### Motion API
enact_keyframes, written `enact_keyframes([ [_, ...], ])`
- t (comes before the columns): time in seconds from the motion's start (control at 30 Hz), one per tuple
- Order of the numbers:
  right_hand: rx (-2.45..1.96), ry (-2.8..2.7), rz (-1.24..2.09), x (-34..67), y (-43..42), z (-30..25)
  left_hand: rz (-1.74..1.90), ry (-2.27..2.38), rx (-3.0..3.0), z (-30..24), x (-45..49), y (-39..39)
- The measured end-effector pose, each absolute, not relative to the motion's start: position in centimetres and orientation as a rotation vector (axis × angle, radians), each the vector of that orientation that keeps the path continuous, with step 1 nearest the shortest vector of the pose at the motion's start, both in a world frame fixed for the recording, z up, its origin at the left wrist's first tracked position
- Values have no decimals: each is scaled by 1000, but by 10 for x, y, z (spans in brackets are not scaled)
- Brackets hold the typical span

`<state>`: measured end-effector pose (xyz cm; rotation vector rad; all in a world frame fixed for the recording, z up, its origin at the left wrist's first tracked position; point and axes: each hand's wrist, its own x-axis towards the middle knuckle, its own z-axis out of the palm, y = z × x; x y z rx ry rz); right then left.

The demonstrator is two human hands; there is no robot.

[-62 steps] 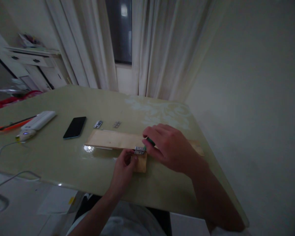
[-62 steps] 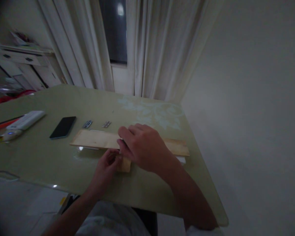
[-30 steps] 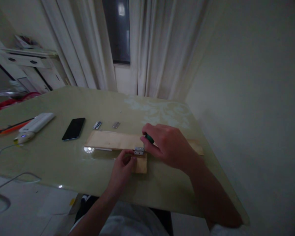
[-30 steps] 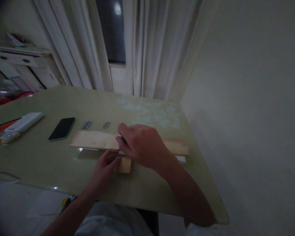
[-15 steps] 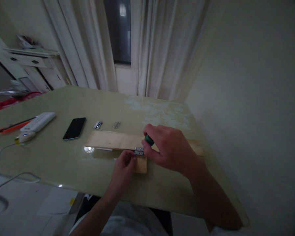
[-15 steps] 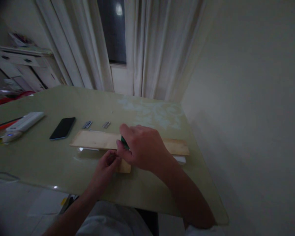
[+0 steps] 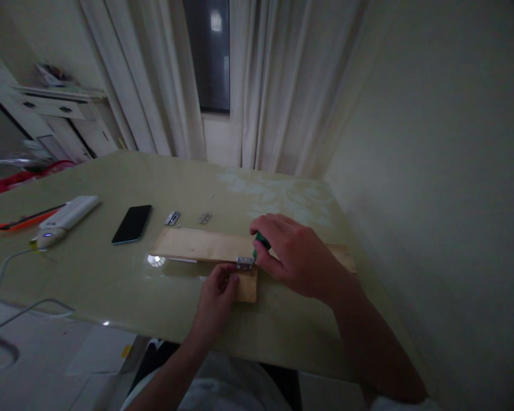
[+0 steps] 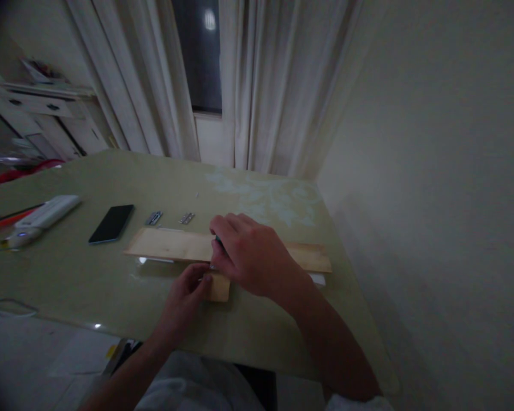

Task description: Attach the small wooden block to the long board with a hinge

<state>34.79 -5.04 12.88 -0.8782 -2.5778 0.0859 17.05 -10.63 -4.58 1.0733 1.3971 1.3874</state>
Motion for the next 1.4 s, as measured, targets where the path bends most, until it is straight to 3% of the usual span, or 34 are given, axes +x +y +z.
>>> enact_keyframes([
  [0.23, -1293, -2469, -238, 347, -51, 128, 1265, 1348, 954, -41, 164, -100],
  [0.4, -781, -2615, 27, 348, -52, 127, 1261, 1313, 951, -45, 164, -102],
  [0.57, -1116, -2481, -105, 346, -49, 125, 1268, 1326, 979, -48, 165, -106],
  [0.73, -783, -2588, 114, 350, -50, 127, 1278, 1308, 987, -43, 167, -106],
  [0.9, -1091, -2494, -50, 349, -49, 126, 1298, 1363, 1061, -42, 163, -105],
  [1.07, -826, -2524, 114, 345, -45, 125, 1254, 1372, 1146, -46, 158, -108],
  [1.4, -770, -2377, 128, 352, -49, 131, 1300, 1407, 1098, -43, 163, -110],
])
